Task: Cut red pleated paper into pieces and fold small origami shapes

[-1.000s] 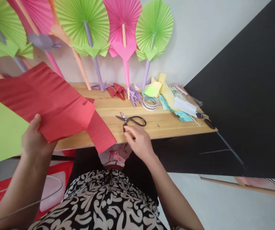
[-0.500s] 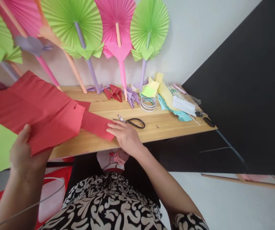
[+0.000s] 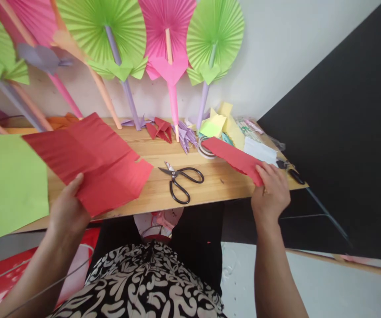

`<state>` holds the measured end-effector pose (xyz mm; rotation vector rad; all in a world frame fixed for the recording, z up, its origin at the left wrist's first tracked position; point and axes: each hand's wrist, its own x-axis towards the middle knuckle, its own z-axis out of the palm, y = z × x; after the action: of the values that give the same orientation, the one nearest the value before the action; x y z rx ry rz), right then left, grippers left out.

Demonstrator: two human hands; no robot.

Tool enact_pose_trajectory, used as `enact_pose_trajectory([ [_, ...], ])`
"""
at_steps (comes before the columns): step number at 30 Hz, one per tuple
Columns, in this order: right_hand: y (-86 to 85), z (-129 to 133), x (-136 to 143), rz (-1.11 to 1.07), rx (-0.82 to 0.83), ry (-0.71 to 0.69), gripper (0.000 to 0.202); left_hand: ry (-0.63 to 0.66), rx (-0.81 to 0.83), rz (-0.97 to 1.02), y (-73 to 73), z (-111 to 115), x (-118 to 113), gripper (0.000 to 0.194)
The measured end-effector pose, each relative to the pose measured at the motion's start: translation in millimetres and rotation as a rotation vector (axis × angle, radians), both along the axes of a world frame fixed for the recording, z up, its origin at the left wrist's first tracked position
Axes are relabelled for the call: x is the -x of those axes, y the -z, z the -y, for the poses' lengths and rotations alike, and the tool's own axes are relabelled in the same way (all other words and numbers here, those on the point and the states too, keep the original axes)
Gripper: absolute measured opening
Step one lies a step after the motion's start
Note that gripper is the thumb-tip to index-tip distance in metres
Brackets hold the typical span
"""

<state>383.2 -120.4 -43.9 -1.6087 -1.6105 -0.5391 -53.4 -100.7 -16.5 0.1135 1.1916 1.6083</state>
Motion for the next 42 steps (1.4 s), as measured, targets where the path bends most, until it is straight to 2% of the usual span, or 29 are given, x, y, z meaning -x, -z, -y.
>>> enact_pose_trajectory([
  [2, 4.5, 3, 6, 0.097, 0.209, 0.035, 0.051, 0.046, -0.079, -0.025, 8.6, -1, -4, 0.013],
  [4, -0.5, 8, 35, 0.135, 0.369, -0.047, 0.066, 0.102, -0.145, -0.059, 14.7, 0, -10, 0.021],
  [8, -24.5, 19, 128, 0.117, 0.418, -0.525, 0.078, 0.149, -0.216, -0.110, 17.3, 5, -26, 0.034],
  [9, -28.3, 19, 151, 0.117, 0.414, -0.637, 0.076, 0.160, -0.224, -0.111, 16.8, 7, -30, 0.036],
  [11, -29.4, 14, 187, 0.118, 0.397, -0.820, 0.061, 0.212, -0.230, -0.100, 16.0, 13, -33, 0.039],
  [13, -23.1, 5, 205, 0.067, 0.361, -0.901, 0.043, 0.279, -0.235, -0.114, 16.5, 20, -26, 0.043],
  [15, -13.3, -5, 208, 0.026, 0.347, -0.925, 0.042, 0.248, -0.246, -0.227, 17.0, 28, -8, 0.047],
  [19, 2.1, -15, 190, 0.019, 0.385, -0.954, 0.040, -0.170, -0.372, -0.750, 9.5, 46, 31, 0.055],
  [20, 4.1, -15, 186, 0.027, 0.393, -0.970, 0.039, -0.204, -0.403, -0.860, 5.7, 49, 35, 0.051],
  [21, 5.3, -16, 182, 0.036, 0.403, -0.980, 0.038, -0.156, -0.417, -0.954, 2.0, 52, 35, 0.044],
  [22, 5.7, -16, 180, 0.047, 0.414, -0.986, 0.038, -0.029, -0.421, -1.038, -1.0, 52, 32, 0.036],
  [24, 3.9, -16, 179, 0.076, 0.451, -0.987, 0.040, 0.383, -0.452, -1.173, -2.7, 45, 19, 0.029],
  [26, -0.9, -16, 177, 0.118, 0.492, -0.985, 0.042, 0.684, -0.546, -1.272, 2.7, 31, 3, 0.032],
  [29, -13.1, -14, 171, 0.177, 0.570, -0.973, 0.045, 0.872, -0.532, -1.612, 20.2, 7, -14, 0.038],
  [32, -27.7, -9, 163, 0.173, 0.657, -0.962, 0.046, 0.965, -0.469, -1.974, 36.8, -3, -17, 0.044],
  [34, -36.9, -7, 161, 0.142, 0.660, -0.932, 0.042, 0.968, -0.456, -2.102, 42.6, 1, -16, 0.045],
  [36, -45.5, -7, 165, 0.119, 0.590, -0.871, 0.038, 0.945, -0.441, -2.160, 44.3, 9, -16, 0.046],
  [39, -57.3, -5, 189, 0.136, 0.431, -0.803, 0.032, 0.898, -0.397, -2.198, 46.1, 24, -20, 0.046],
  [42, -62.1, 3, 229, 0.159, 0.405, -0.867, 0.032, 0.861, -0.370, -2.203, 54.4, 37, -28, 0.048],
])
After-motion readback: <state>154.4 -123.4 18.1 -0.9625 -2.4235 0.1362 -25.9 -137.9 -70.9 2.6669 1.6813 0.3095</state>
